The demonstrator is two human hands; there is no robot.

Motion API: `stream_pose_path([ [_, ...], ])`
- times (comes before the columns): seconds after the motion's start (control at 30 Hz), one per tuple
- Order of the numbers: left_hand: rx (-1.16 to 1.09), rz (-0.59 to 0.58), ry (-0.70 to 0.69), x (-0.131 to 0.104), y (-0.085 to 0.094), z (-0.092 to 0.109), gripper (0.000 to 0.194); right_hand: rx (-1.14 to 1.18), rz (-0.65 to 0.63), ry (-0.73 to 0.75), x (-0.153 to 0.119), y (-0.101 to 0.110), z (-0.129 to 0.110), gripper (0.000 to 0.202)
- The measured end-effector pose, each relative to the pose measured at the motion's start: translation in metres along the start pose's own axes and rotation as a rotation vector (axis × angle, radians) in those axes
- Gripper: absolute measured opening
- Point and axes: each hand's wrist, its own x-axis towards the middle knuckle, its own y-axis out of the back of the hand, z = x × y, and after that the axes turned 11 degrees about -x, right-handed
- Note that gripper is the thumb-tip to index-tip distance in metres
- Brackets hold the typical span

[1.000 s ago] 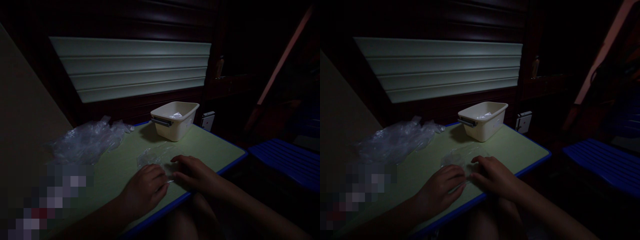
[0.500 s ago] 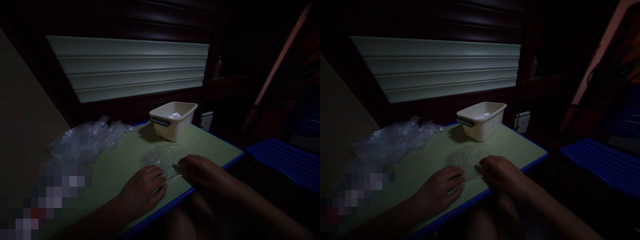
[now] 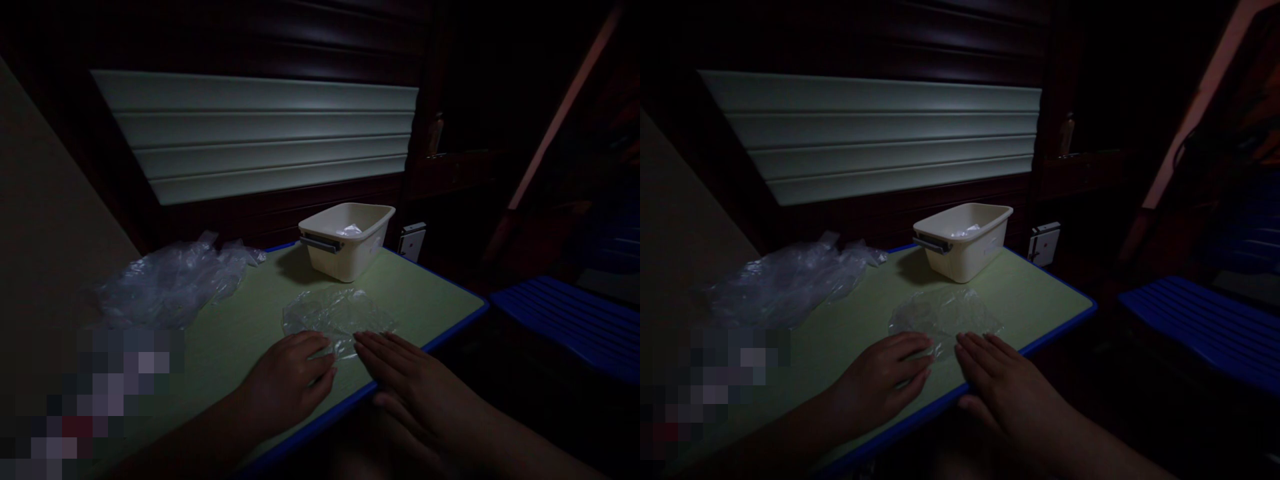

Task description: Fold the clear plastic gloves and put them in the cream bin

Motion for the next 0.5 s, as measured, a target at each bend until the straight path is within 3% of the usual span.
stream_pose_path([
  [0.2,0.019,-0.010,0.007,0.002,0.000,0.001,0.022,-0.006,0.113,-0.065,-0.013,-0.002,0.016,0.041],
  [0.37,0.043,0.025,-0.017,0.001,0.001,0.005,0.021,-0.089,0.173,-0.198,0.013,0.002,0.013,0.036],
  [0.5,0.086,0.123,-0.025,-0.001,0.006,0.002,0.022,-0.155,0.094,-0.283,0.037,0.002,0.010,0.032],
])
